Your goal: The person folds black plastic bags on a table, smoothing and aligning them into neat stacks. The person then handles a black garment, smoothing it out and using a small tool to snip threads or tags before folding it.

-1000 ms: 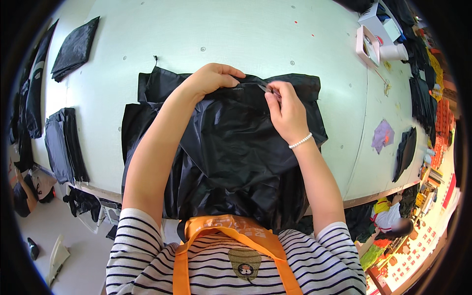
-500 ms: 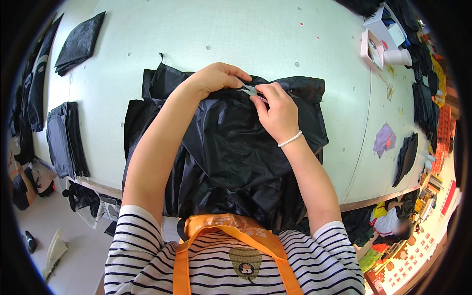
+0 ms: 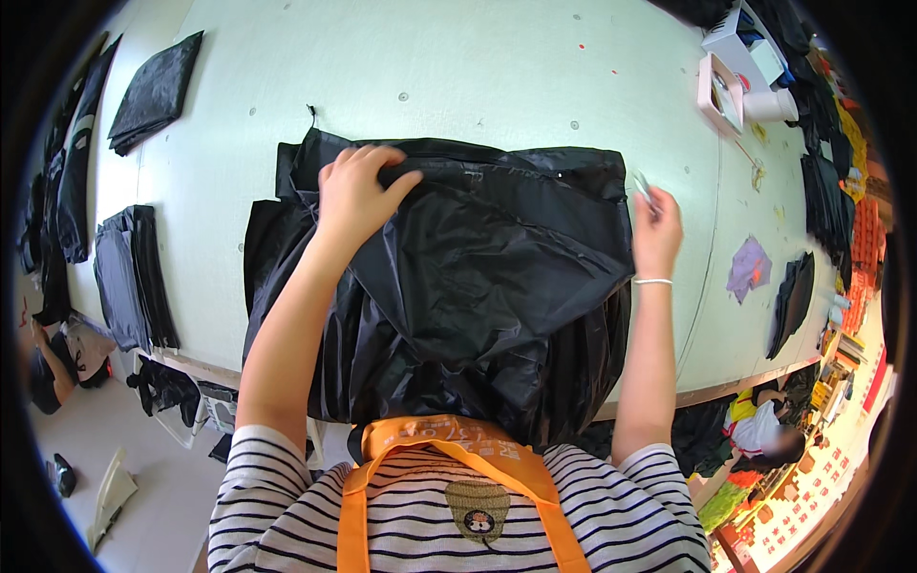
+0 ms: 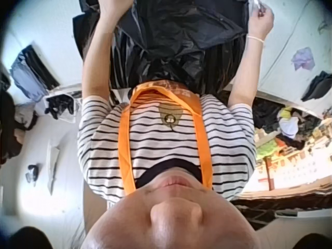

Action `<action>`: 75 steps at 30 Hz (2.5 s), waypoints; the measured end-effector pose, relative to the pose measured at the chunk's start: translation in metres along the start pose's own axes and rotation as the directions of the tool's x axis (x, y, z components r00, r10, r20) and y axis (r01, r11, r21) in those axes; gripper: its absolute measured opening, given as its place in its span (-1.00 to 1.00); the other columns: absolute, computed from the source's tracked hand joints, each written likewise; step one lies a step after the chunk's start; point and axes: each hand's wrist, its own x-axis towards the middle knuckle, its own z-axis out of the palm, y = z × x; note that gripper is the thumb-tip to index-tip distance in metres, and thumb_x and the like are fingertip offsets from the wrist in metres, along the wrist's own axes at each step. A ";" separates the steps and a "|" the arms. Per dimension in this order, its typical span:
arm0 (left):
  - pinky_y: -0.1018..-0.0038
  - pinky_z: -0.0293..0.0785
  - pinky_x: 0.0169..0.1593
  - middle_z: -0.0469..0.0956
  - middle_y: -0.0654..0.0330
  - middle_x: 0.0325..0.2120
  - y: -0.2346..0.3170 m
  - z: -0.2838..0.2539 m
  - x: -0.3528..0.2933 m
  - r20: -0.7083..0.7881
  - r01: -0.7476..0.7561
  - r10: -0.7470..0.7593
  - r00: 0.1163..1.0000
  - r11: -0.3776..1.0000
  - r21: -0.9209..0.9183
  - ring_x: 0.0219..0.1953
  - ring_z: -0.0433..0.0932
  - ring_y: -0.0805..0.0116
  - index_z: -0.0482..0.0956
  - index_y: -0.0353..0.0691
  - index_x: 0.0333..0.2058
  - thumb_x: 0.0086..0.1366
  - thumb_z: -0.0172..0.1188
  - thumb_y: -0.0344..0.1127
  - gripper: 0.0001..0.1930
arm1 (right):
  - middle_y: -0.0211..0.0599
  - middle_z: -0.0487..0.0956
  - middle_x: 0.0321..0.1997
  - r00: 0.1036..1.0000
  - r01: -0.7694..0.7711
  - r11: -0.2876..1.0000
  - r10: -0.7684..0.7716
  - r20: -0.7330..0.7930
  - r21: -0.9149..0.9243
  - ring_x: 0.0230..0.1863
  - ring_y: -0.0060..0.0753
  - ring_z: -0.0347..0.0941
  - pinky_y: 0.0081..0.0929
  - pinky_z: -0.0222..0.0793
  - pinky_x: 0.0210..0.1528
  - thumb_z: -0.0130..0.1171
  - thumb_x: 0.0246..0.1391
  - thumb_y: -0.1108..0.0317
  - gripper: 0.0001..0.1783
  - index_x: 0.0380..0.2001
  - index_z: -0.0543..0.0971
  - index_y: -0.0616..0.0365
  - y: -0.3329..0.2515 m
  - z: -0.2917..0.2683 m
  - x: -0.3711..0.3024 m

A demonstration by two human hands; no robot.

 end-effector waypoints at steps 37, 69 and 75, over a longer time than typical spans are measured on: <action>0.03 -0.01 0.29 0.34 0.12 0.15 0.070 0.026 -0.168 0.173 -0.319 0.324 0.930 0.946 -0.056 0.26 0.20 0.18 0.42 -0.14 0.07 0.08 0.22 0.03 -0.40 | -0.03 -0.04 0.43 0.851 0.416 0.837 -0.221 0.476 -0.354 0.43 0.18 -0.21 0.27 -0.29 0.32 0.05 0.15 0.08 -0.28 0.33 0.11 0.00 -0.112 0.049 -0.167; 0.38 0.44 -0.44 0.41 0.13 -0.56 0.063 0.035 -0.093 0.016 -0.231 0.239 0.971 0.953 -0.194 -0.53 0.49 0.14 0.53 -0.05 0.02 0.02 0.17 -0.48 -0.50 | -0.15 0.48 0.03 0.648 0.411 0.884 -0.456 0.609 0.225 0.19 -0.10 0.28 -0.06 0.02 0.29 0.15 0.04 0.32 -0.76 -0.20 0.56 0.13 -0.093 0.075 -0.127; 0.39 0.40 -0.49 0.39 0.14 -0.60 0.054 0.043 -0.092 -0.163 -0.147 0.084 0.983 0.891 -0.430 -0.61 0.43 0.20 0.54 -0.08 -0.01 0.03 0.15 -0.53 -0.52 | -0.10 0.50 -0.07 0.797 0.442 0.875 -0.484 0.361 0.196 -0.02 -0.05 0.40 -0.29 0.34 0.05 0.37 -0.22 0.29 -0.52 -0.18 0.55 0.25 -0.118 0.064 -0.096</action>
